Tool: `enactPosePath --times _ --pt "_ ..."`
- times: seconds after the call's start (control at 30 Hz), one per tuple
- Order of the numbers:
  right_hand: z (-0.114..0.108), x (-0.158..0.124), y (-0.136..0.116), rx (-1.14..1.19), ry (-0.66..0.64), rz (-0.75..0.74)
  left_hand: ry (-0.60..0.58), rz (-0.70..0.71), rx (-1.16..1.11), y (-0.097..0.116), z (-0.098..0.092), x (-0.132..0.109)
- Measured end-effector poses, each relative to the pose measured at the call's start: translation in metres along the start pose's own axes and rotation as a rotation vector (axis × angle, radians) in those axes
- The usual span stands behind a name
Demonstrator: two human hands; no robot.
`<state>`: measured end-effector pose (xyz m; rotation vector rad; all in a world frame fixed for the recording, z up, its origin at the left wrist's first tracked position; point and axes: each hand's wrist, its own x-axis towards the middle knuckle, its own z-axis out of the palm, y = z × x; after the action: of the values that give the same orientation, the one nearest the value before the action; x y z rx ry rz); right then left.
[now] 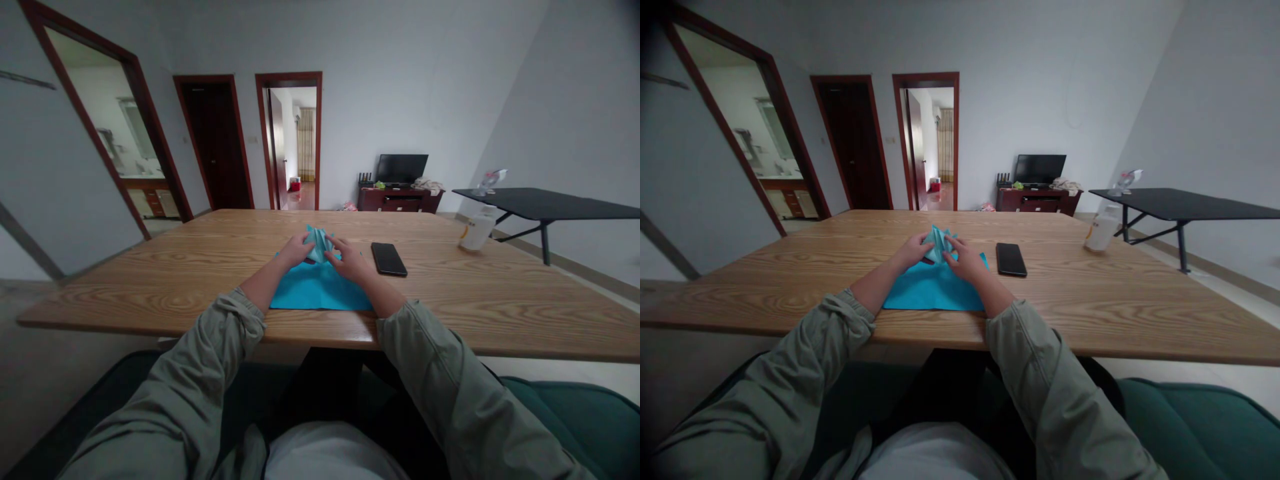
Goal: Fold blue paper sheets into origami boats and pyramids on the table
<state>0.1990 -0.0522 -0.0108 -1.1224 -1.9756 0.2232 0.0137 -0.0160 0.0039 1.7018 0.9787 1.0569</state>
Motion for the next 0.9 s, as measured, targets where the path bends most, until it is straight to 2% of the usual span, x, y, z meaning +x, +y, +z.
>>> enactPosePath --times 0.1,0.17,0.3,0.37,0.47,0.57,0.77,0.9 --pt "0.001 -0.004 -0.007 -0.052 -0.079 -0.076 0.05 -0.031 -0.06 0.002 0.001 0.001" --pt "0.002 -0.006 -0.009 -0.063 -0.122 -0.08 0.034 -0.062 -0.126 0.004 0.001 0.0" --pt "0.002 -0.005 -0.009 -0.03 -0.133 -0.054 -0.111 -0.057 -0.186 0.009 0.004 -0.006" --pt "0.001 -0.004 -0.009 0.034 -0.128 -0.044 -0.18 -0.007 -0.154 0.01 0.006 -0.01" --pt "0.001 -0.003 -0.009 0.125 -0.123 -0.046 -0.205 0.101 -0.093 0.009 0.008 -0.012" --pt "0.001 -0.003 -0.008 0.148 -0.051 -0.015 -0.178 0.163 -0.023 0.005 0.01 -0.01" --pt "0.001 -0.001 -0.009 0.101 0.048 0.086 -0.011 0.185 0.154 -0.001 0.016 -0.006" --pt "0.0 -0.001 -0.011 0.121 0.134 0.145 0.048 0.233 0.241 -0.001 0.017 -0.006"
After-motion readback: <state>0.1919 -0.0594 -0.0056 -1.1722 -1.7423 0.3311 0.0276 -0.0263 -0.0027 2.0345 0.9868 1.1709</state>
